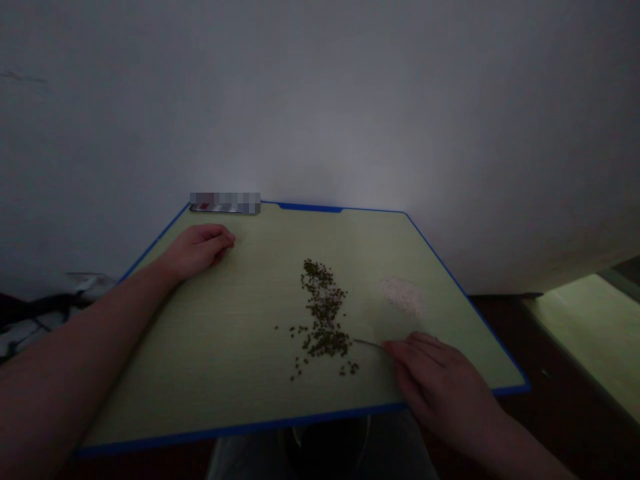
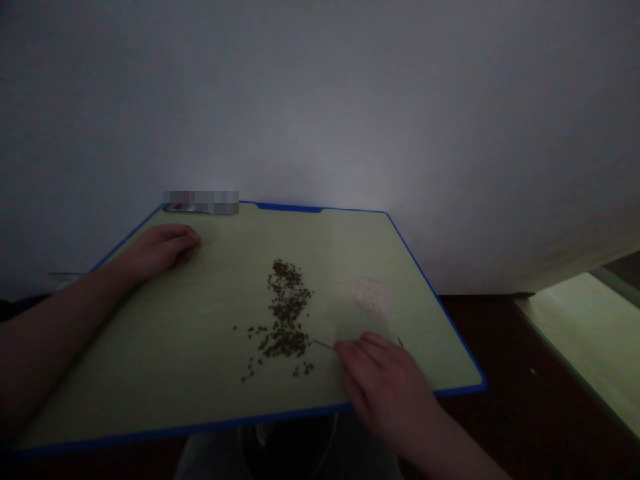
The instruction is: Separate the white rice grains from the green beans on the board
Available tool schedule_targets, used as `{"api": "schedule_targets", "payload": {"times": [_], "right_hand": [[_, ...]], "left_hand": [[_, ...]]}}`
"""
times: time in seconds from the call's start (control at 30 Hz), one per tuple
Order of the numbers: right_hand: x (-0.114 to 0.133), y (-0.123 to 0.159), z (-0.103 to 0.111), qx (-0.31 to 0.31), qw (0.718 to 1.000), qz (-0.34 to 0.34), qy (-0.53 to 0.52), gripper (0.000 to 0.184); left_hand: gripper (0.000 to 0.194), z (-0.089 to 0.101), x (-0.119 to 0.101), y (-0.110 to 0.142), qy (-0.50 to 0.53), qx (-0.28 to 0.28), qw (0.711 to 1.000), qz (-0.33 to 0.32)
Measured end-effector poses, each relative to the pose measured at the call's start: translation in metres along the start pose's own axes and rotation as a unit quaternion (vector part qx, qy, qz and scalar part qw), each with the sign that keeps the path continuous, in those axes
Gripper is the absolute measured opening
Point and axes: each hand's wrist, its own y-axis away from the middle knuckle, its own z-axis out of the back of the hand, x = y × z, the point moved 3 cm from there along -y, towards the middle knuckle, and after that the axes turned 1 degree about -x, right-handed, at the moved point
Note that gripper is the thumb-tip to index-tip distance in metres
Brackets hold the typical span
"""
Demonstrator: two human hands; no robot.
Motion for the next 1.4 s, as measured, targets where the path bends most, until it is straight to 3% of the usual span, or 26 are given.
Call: {"api": "schedule_targets", "payload": {"times": [0.47, 0.8, 1.03, 1.4], "right_hand": [[0.011, 0.002, 0.005, 0.017, 0.998, 0.031, -0.053, 0.022], [0.006, 0.006, 0.002, -0.012, 1.0, -0.008, 0.013, 0.021], [0.016, 0.004, 0.003, -0.02, 1.0, 0.01, 0.0, 0.022], [-0.004, -0.001, -0.006, -0.002, 1.0, -0.007, 0.001, 0.021]], "left_hand": [[0.026, -0.001, -0.002, -0.002, -0.016, -0.001, 1.0, -0.002], [0.023, 0.0, 0.0, -0.002, -0.008, 0.004, 1.0, 0.001], [0.024, -0.001, -0.004, -0.001, -0.009, -0.001, 1.0, -0.005], [0.027, 0.0, 0.002, -0.004, -0.011, 0.006, 1.0, -0.009]]}}
